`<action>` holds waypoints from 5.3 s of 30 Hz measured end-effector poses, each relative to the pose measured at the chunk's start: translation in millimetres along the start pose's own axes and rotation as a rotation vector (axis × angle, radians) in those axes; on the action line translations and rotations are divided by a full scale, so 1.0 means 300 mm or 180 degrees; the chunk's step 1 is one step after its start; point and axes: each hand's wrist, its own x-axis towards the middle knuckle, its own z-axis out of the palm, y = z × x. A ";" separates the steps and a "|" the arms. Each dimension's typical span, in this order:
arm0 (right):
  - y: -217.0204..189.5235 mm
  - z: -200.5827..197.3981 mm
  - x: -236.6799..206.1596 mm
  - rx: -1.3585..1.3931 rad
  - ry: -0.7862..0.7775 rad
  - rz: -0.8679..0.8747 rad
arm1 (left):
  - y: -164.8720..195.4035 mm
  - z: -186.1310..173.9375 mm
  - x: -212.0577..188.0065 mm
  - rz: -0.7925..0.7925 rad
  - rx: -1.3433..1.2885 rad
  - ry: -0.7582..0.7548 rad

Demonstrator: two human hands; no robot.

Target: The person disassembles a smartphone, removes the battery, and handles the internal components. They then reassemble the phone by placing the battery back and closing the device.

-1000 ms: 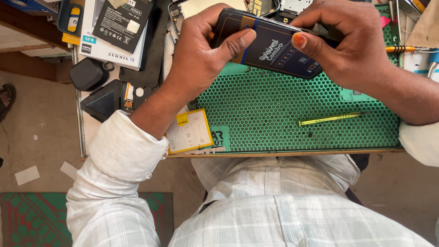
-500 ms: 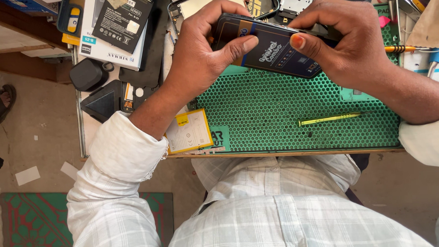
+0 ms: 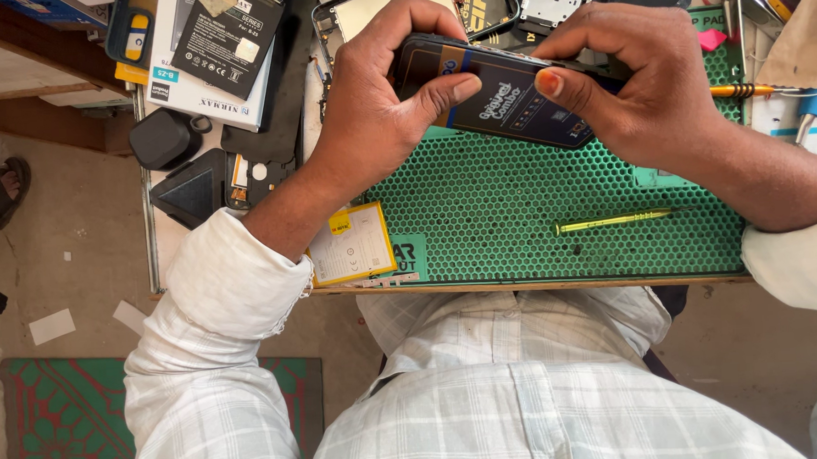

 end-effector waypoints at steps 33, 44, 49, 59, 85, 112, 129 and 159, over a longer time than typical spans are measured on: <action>0.023 0.005 -0.010 -0.0074 0.0010 -0.0053 | -0.028 0.010 0.006 0.0132 -0.0057 0.0011; 0.058 0.010 -0.035 0.0159 -0.0078 0.0150 | -0.031 0.011 0.003 0.0114 0.0045 0.0057; 0.063 0.020 -0.033 0.0439 -0.0136 0.0432 | -0.029 0.010 0.001 0.0077 0.0059 0.0108; 0.065 0.020 -0.048 0.0872 -0.0100 0.0614 | -0.018 0.019 0.005 -0.0107 -0.0205 0.0095; -0.062 -0.019 0.023 -0.0479 0.0081 -0.0686 | 0.035 -0.009 -0.009 0.0717 0.0265 0.0004; -0.065 -0.028 0.021 -0.0600 -0.0042 -0.0799 | 0.032 -0.004 -0.006 0.0967 0.0326 -0.0176; -0.051 -0.029 0.019 -0.0972 0.0106 -0.1085 | 0.045 -0.018 0.000 0.0994 0.0452 -0.0338; -0.083 -0.028 0.028 -0.0962 0.0184 -0.1204 | 0.077 -0.012 -0.013 0.1119 0.0701 -0.0172</action>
